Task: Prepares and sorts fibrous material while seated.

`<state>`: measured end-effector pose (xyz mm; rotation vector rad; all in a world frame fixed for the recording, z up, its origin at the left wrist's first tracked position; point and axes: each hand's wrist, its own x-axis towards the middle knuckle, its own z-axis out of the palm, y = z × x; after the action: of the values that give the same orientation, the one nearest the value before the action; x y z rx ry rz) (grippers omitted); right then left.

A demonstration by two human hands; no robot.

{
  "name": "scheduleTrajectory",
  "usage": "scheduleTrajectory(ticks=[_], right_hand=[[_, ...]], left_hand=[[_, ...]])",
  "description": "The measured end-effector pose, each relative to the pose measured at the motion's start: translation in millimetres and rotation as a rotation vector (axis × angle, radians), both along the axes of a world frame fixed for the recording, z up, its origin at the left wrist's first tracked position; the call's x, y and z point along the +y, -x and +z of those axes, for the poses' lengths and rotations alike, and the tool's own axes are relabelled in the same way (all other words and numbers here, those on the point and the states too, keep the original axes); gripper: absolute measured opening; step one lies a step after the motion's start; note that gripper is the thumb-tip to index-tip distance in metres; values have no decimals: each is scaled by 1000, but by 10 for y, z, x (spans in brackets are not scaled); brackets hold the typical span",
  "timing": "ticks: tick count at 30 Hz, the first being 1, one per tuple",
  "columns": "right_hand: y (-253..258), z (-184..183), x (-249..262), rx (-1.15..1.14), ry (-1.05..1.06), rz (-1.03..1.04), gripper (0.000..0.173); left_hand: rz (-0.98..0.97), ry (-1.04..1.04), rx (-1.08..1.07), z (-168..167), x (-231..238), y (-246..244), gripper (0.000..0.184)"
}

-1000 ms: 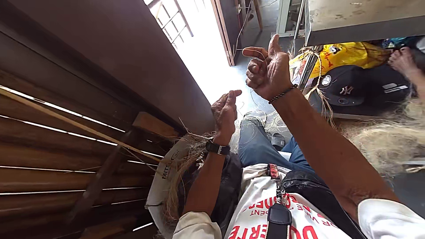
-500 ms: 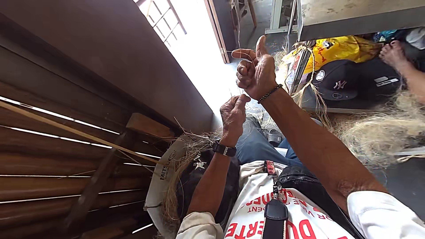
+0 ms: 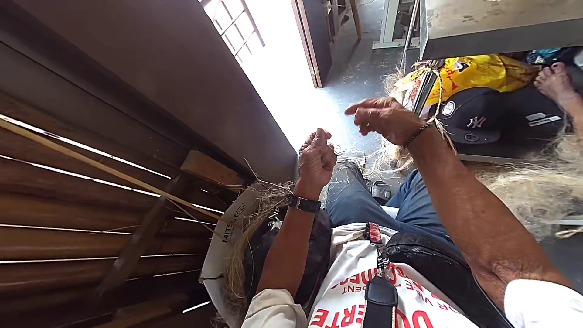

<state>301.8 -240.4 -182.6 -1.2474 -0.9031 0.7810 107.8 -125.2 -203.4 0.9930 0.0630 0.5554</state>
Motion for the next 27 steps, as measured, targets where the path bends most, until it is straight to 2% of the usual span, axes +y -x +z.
scheduleTrajectory(ticks=[4,7,9,12,15,17,19,22,24,27], right_hand=[[194,-16,79,-79,-52,230,23],[271,-13,183,-40,-90,273,24],[255,-38,189,-33,-41,233,27],[85,-208,54,-1,139,25,40],[-160,-460,-117,109,301,-455,34],[-228,-480,-205,46,298,-708,32],[-213,-404,-260,-98,159,-791,28],[-65,-102,-251,-278,-15,-623,23],[118,153,-220,-346,-5,-410,21],[381,347,-142,-325,4,-51,21]], left_hand=[[-77,89,-10,-1,-11,6,28],[-110,138,-16,-1,17,18,28],[-115,153,-42,-8,69,33,27],[-113,158,-106,2,175,76,29],[-82,154,-144,35,265,131,29],[-72,147,-158,61,303,156,30],[-63,137,-156,72,305,166,30],[-66,137,-151,72,294,181,31],[-71,143,-149,87,278,182,30],[-65,120,-138,117,268,174,29]])
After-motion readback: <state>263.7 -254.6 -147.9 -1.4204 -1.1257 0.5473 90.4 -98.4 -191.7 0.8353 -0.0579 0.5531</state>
